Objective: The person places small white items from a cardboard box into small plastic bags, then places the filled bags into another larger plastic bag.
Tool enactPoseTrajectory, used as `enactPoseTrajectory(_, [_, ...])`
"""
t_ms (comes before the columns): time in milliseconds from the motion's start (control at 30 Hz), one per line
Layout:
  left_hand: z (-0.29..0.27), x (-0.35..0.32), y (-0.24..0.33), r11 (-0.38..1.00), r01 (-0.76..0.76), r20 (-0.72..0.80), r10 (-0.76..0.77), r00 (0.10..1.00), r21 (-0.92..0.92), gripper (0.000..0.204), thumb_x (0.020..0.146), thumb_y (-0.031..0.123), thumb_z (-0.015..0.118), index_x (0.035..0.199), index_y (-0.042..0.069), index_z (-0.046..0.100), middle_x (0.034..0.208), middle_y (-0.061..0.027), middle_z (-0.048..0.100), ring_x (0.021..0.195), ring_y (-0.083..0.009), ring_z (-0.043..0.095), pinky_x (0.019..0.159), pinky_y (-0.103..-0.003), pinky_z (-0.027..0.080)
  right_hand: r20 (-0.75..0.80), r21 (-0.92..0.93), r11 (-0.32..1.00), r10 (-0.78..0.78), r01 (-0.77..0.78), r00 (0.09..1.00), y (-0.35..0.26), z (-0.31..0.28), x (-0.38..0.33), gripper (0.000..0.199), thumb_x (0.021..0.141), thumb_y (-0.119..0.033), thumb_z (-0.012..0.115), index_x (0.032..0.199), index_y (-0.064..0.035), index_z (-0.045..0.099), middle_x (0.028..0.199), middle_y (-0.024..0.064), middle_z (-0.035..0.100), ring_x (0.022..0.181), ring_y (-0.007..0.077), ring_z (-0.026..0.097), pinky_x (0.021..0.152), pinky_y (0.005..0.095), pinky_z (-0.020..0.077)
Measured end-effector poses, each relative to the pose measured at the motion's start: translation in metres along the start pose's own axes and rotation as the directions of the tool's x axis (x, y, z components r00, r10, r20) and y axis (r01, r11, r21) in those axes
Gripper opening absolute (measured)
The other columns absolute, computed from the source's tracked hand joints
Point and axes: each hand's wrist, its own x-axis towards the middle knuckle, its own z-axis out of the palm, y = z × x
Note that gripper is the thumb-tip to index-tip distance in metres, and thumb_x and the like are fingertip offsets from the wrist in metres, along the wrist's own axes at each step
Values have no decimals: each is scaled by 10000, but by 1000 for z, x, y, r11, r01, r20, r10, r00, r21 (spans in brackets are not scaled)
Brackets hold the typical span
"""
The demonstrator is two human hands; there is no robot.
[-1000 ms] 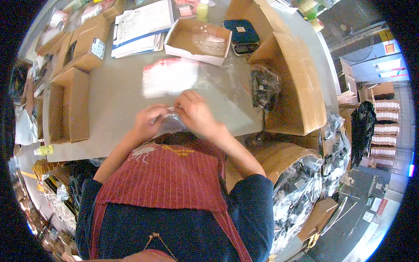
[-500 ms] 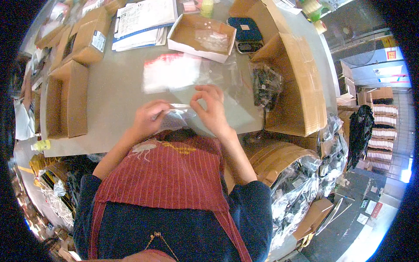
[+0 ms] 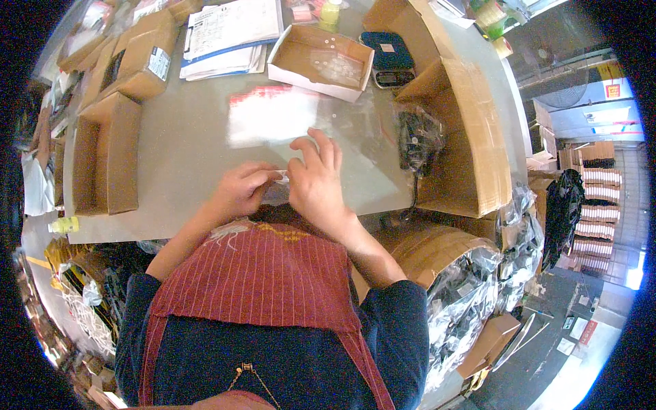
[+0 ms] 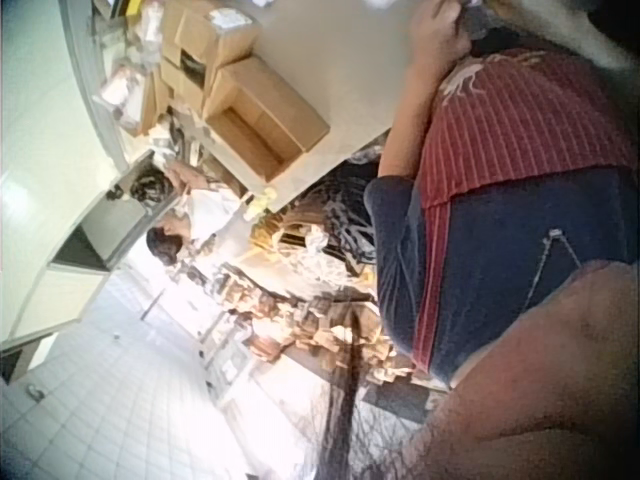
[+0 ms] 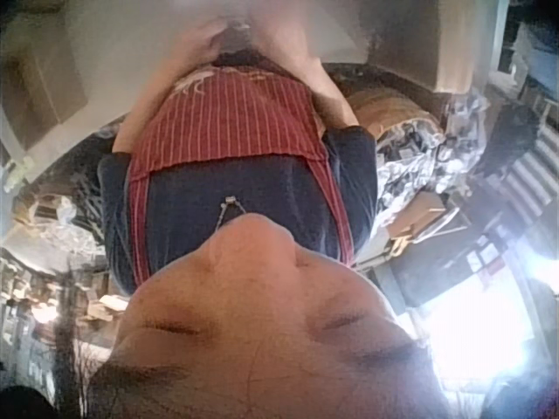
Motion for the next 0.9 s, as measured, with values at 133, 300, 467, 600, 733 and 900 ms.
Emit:
enactPoseTrajectory(133, [2,1,0,1000,-3,-12,3,1000,5,261,759,-43,615,983,75,678,1034,-103,684,882,-309,662,729,-379,548,-7,71,996,51,-51,999,4,3,-2,72,705,0,673,747,-43,633,1147,83,589,1234,369,442,1010,495,351])
enactPoseTrajectory(300, [9,-9,-6,993,108,-23,-109,994,-36,190,819,-9,632,976,87,675,1018,-101,686,890,-300,667,733,-371,546,17,442,872,224,-208,974,30,12,-12,90,684,-75,712,747,-93,650,1134,54,634,1240,334,456,1033,466,354])
enactPoseTrajectory(467, [8,-9,-8,986,156,5,-156,988,-60,147,872,37,623,1004,69,678,1064,-139,685,961,-313,673,784,-374,556,-88,382,732,637,-564,766,155,27,-57,158,758,-160,717,860,-41,693,887,99,693,884,279,646,833,400,487])
enactPoseTrajectory(600, [6,-2,-7,992,118,-9,-119,993,-53,126,879,60,631,992,71,685,1048,-132,690,933,-300,683,776,-372,557,123,305,524,806,-795,579,214,32,-75,214,783,-248,707,900,-69,717,900,110,709,827,283,661,749,399,506])
enactPoseTrajectory(733, [4,3,-1,988,137,-9,-138,990,-67,134,867,61,648,994,71,690,1053,-127,697,934,-295,689,776,-365,560,159,147,571,793,-808,589,231,44,-72,275,768,-329,723,905,-91,725,888,106,714,826,289,666,739,393,502])
enactPoseTrajectory(900, [3,-7,-12,977,212,-69,-214,974,-33,151,870,42,659,1017,56,691,1072,-113,712,968,-252,698,802,-323,556,324,-101,525,821,-845,471,208,15,-46,340,746,-369,738,893,-63,720,848,141,710,801,328,668,718,411,505])
